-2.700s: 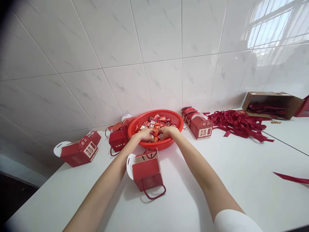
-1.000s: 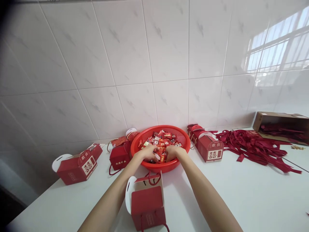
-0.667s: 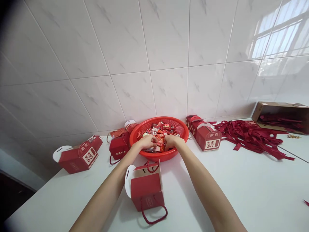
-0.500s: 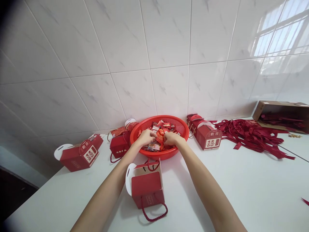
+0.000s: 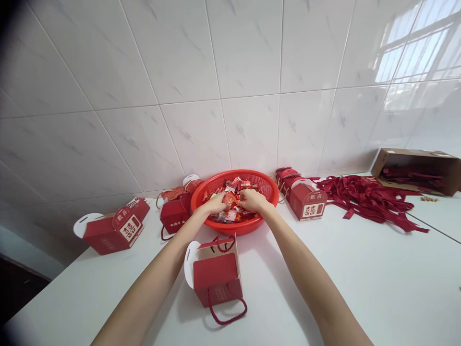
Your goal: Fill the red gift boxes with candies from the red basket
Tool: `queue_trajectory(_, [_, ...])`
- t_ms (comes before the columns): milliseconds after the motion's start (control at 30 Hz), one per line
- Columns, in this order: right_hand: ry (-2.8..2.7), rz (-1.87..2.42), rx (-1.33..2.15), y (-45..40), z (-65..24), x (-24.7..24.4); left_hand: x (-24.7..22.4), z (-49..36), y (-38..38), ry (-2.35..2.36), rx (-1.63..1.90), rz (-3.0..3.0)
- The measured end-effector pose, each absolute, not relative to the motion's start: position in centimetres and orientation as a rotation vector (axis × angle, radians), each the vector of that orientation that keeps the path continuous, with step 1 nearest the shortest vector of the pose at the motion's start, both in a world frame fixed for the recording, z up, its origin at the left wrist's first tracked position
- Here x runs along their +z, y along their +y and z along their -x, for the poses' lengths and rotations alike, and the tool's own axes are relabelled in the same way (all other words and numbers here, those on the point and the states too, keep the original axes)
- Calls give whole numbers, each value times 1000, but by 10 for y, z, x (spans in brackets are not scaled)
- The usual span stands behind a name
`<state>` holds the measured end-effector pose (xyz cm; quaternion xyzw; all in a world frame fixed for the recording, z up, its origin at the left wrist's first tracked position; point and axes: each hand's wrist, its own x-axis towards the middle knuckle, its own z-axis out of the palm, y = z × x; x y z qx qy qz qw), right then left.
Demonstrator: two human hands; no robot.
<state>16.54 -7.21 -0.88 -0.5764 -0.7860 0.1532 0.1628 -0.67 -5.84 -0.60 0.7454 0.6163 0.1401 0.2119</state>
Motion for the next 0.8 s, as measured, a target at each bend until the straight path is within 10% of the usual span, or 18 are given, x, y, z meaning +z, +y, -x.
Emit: queue_trajectory(800, [-1672,943,1044,-65,-177,-17,-8,21,-52,968,1193,-1820])
